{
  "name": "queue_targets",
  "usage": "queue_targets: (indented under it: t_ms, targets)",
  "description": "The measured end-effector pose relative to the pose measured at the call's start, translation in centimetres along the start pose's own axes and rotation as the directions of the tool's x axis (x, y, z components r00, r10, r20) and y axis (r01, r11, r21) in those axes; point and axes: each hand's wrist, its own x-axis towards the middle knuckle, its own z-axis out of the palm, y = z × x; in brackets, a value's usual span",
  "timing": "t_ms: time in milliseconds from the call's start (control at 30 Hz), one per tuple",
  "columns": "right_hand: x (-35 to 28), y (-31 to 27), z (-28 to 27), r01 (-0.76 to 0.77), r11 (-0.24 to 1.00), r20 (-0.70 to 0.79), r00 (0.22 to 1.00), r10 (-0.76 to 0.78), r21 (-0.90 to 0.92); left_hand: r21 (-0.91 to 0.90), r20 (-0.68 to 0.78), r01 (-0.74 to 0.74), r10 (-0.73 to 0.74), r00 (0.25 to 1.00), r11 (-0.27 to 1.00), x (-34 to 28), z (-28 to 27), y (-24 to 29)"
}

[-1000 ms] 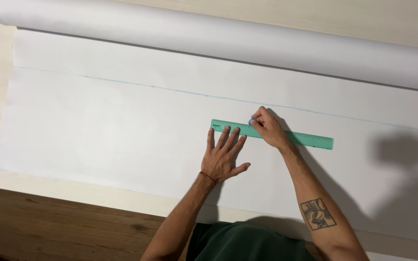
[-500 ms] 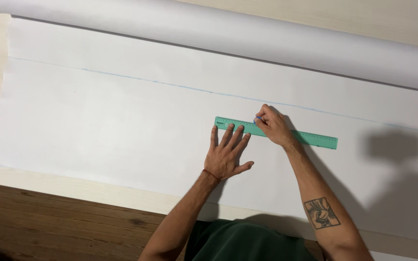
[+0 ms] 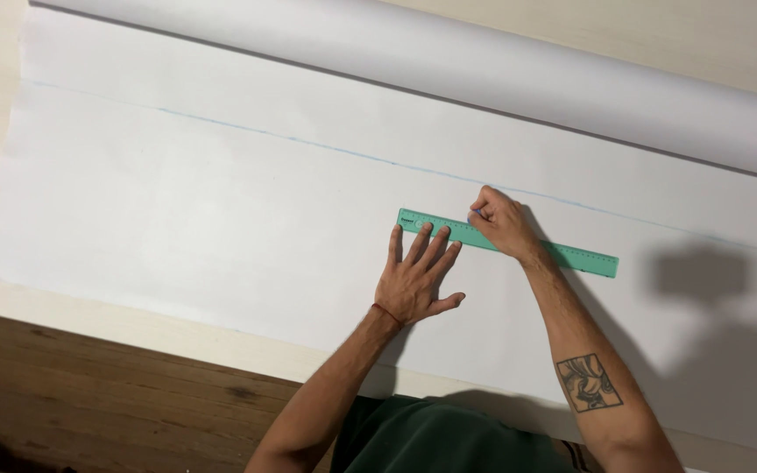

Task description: Measure, mark, and cut a large sheet of white material on a work table

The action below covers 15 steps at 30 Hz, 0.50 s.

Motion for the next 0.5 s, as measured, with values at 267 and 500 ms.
queue_targets:
  t_ms: [267, 500]
  targets:
    - [0.6, -0.9, -0.5, -0.09, 0.992, 0.043, 0.995, 0.094, -0.092, 0.001, 0.02, -0.002, 0.002, 1.0, 1.0, 0.1, -0.3, 0.0]
    - [1.3, -1.3, -0.6, -0.138, 0.967, 0.097, 0.982, 0.161, -0.214, 0.005, 0.031, 0.005, -0.006, 1.0, 1.0, 0.0, -0.1, 0.0]
